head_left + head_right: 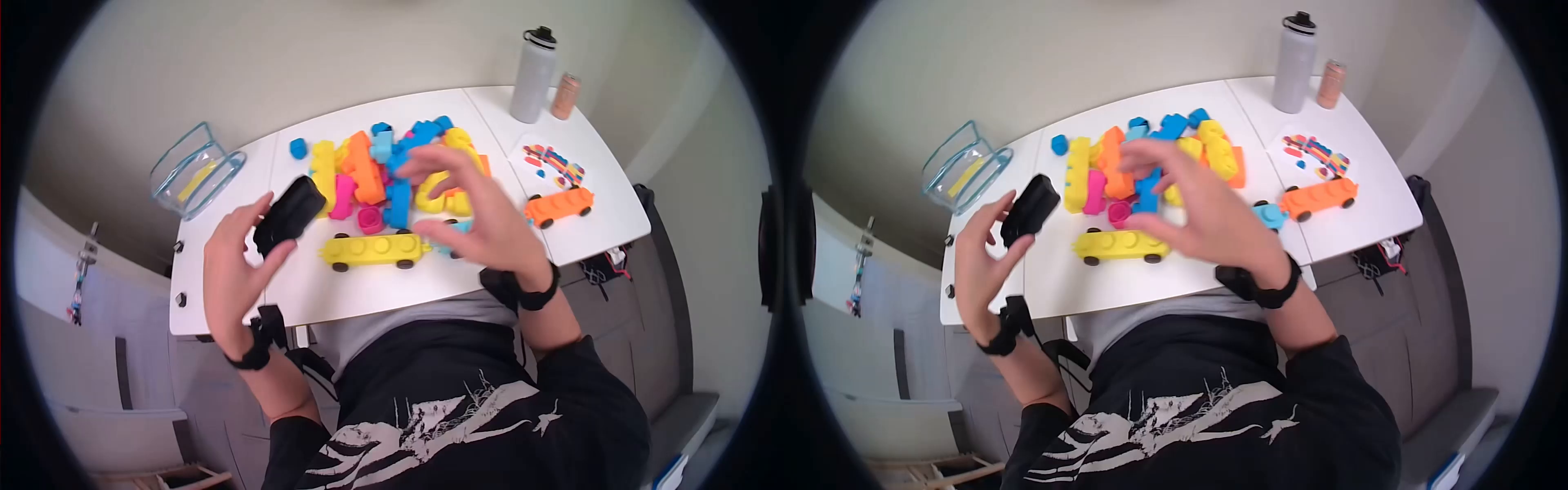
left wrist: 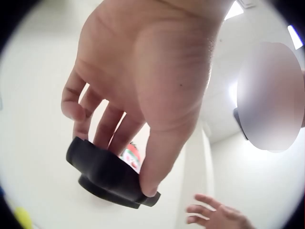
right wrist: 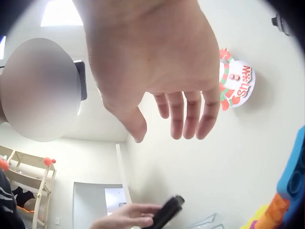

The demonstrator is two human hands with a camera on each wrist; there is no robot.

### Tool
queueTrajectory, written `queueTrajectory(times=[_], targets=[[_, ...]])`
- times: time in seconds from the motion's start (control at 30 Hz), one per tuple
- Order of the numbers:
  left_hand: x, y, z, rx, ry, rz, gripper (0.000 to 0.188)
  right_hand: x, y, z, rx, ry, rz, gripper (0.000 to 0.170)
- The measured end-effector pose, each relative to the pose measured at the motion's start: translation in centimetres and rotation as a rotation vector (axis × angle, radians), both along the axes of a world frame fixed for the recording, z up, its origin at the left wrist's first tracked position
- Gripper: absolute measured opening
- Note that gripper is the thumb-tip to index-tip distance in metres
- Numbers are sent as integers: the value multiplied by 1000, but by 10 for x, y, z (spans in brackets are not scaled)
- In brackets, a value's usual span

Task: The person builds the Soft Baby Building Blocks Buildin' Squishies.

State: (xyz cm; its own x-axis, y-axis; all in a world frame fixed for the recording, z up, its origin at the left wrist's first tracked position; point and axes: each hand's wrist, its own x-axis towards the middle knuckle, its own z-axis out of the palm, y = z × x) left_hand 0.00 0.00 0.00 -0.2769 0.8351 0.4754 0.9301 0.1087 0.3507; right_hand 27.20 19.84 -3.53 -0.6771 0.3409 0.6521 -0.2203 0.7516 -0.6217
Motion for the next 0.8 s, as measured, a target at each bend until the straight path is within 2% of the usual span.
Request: queueTrajectory(times=[0.07, 0.13, 0.2, 0.33, 0.5, 0.63, 0.73, 0.8], targets=[[-52, 7, -31, 14, 71, 215, 60, 9, 18, 7, -44, 29, -118, 64], [-79, 14, -48, -113, -36, 387, 60, 12, 26, 10, -41, 35, -135, 59], [-114, 16, -77, -235, 13, 474, 61, 15, 35, 9, -55, 12, -196, 49], [-156, 27, -125, -468, -14, 588, 60, 19, 50, 7, -46, -101, -218, 38], [-175, 33, -152, -556, -70, 654, 62, 22, 59, 1, -22, -148, -327, 33], [-178, 36, -153, -601, -89, 676, 65, 30, 63, 2, -14, -183, -357, 37], [-176, 39, -157, -589, -45, 684, 70, 34, 62, 2, -92, -70, -386, 40], [-177, 39, -153, -704, 4, 702, 81, 31, 59, 2, -72, -109, -389, 43]])
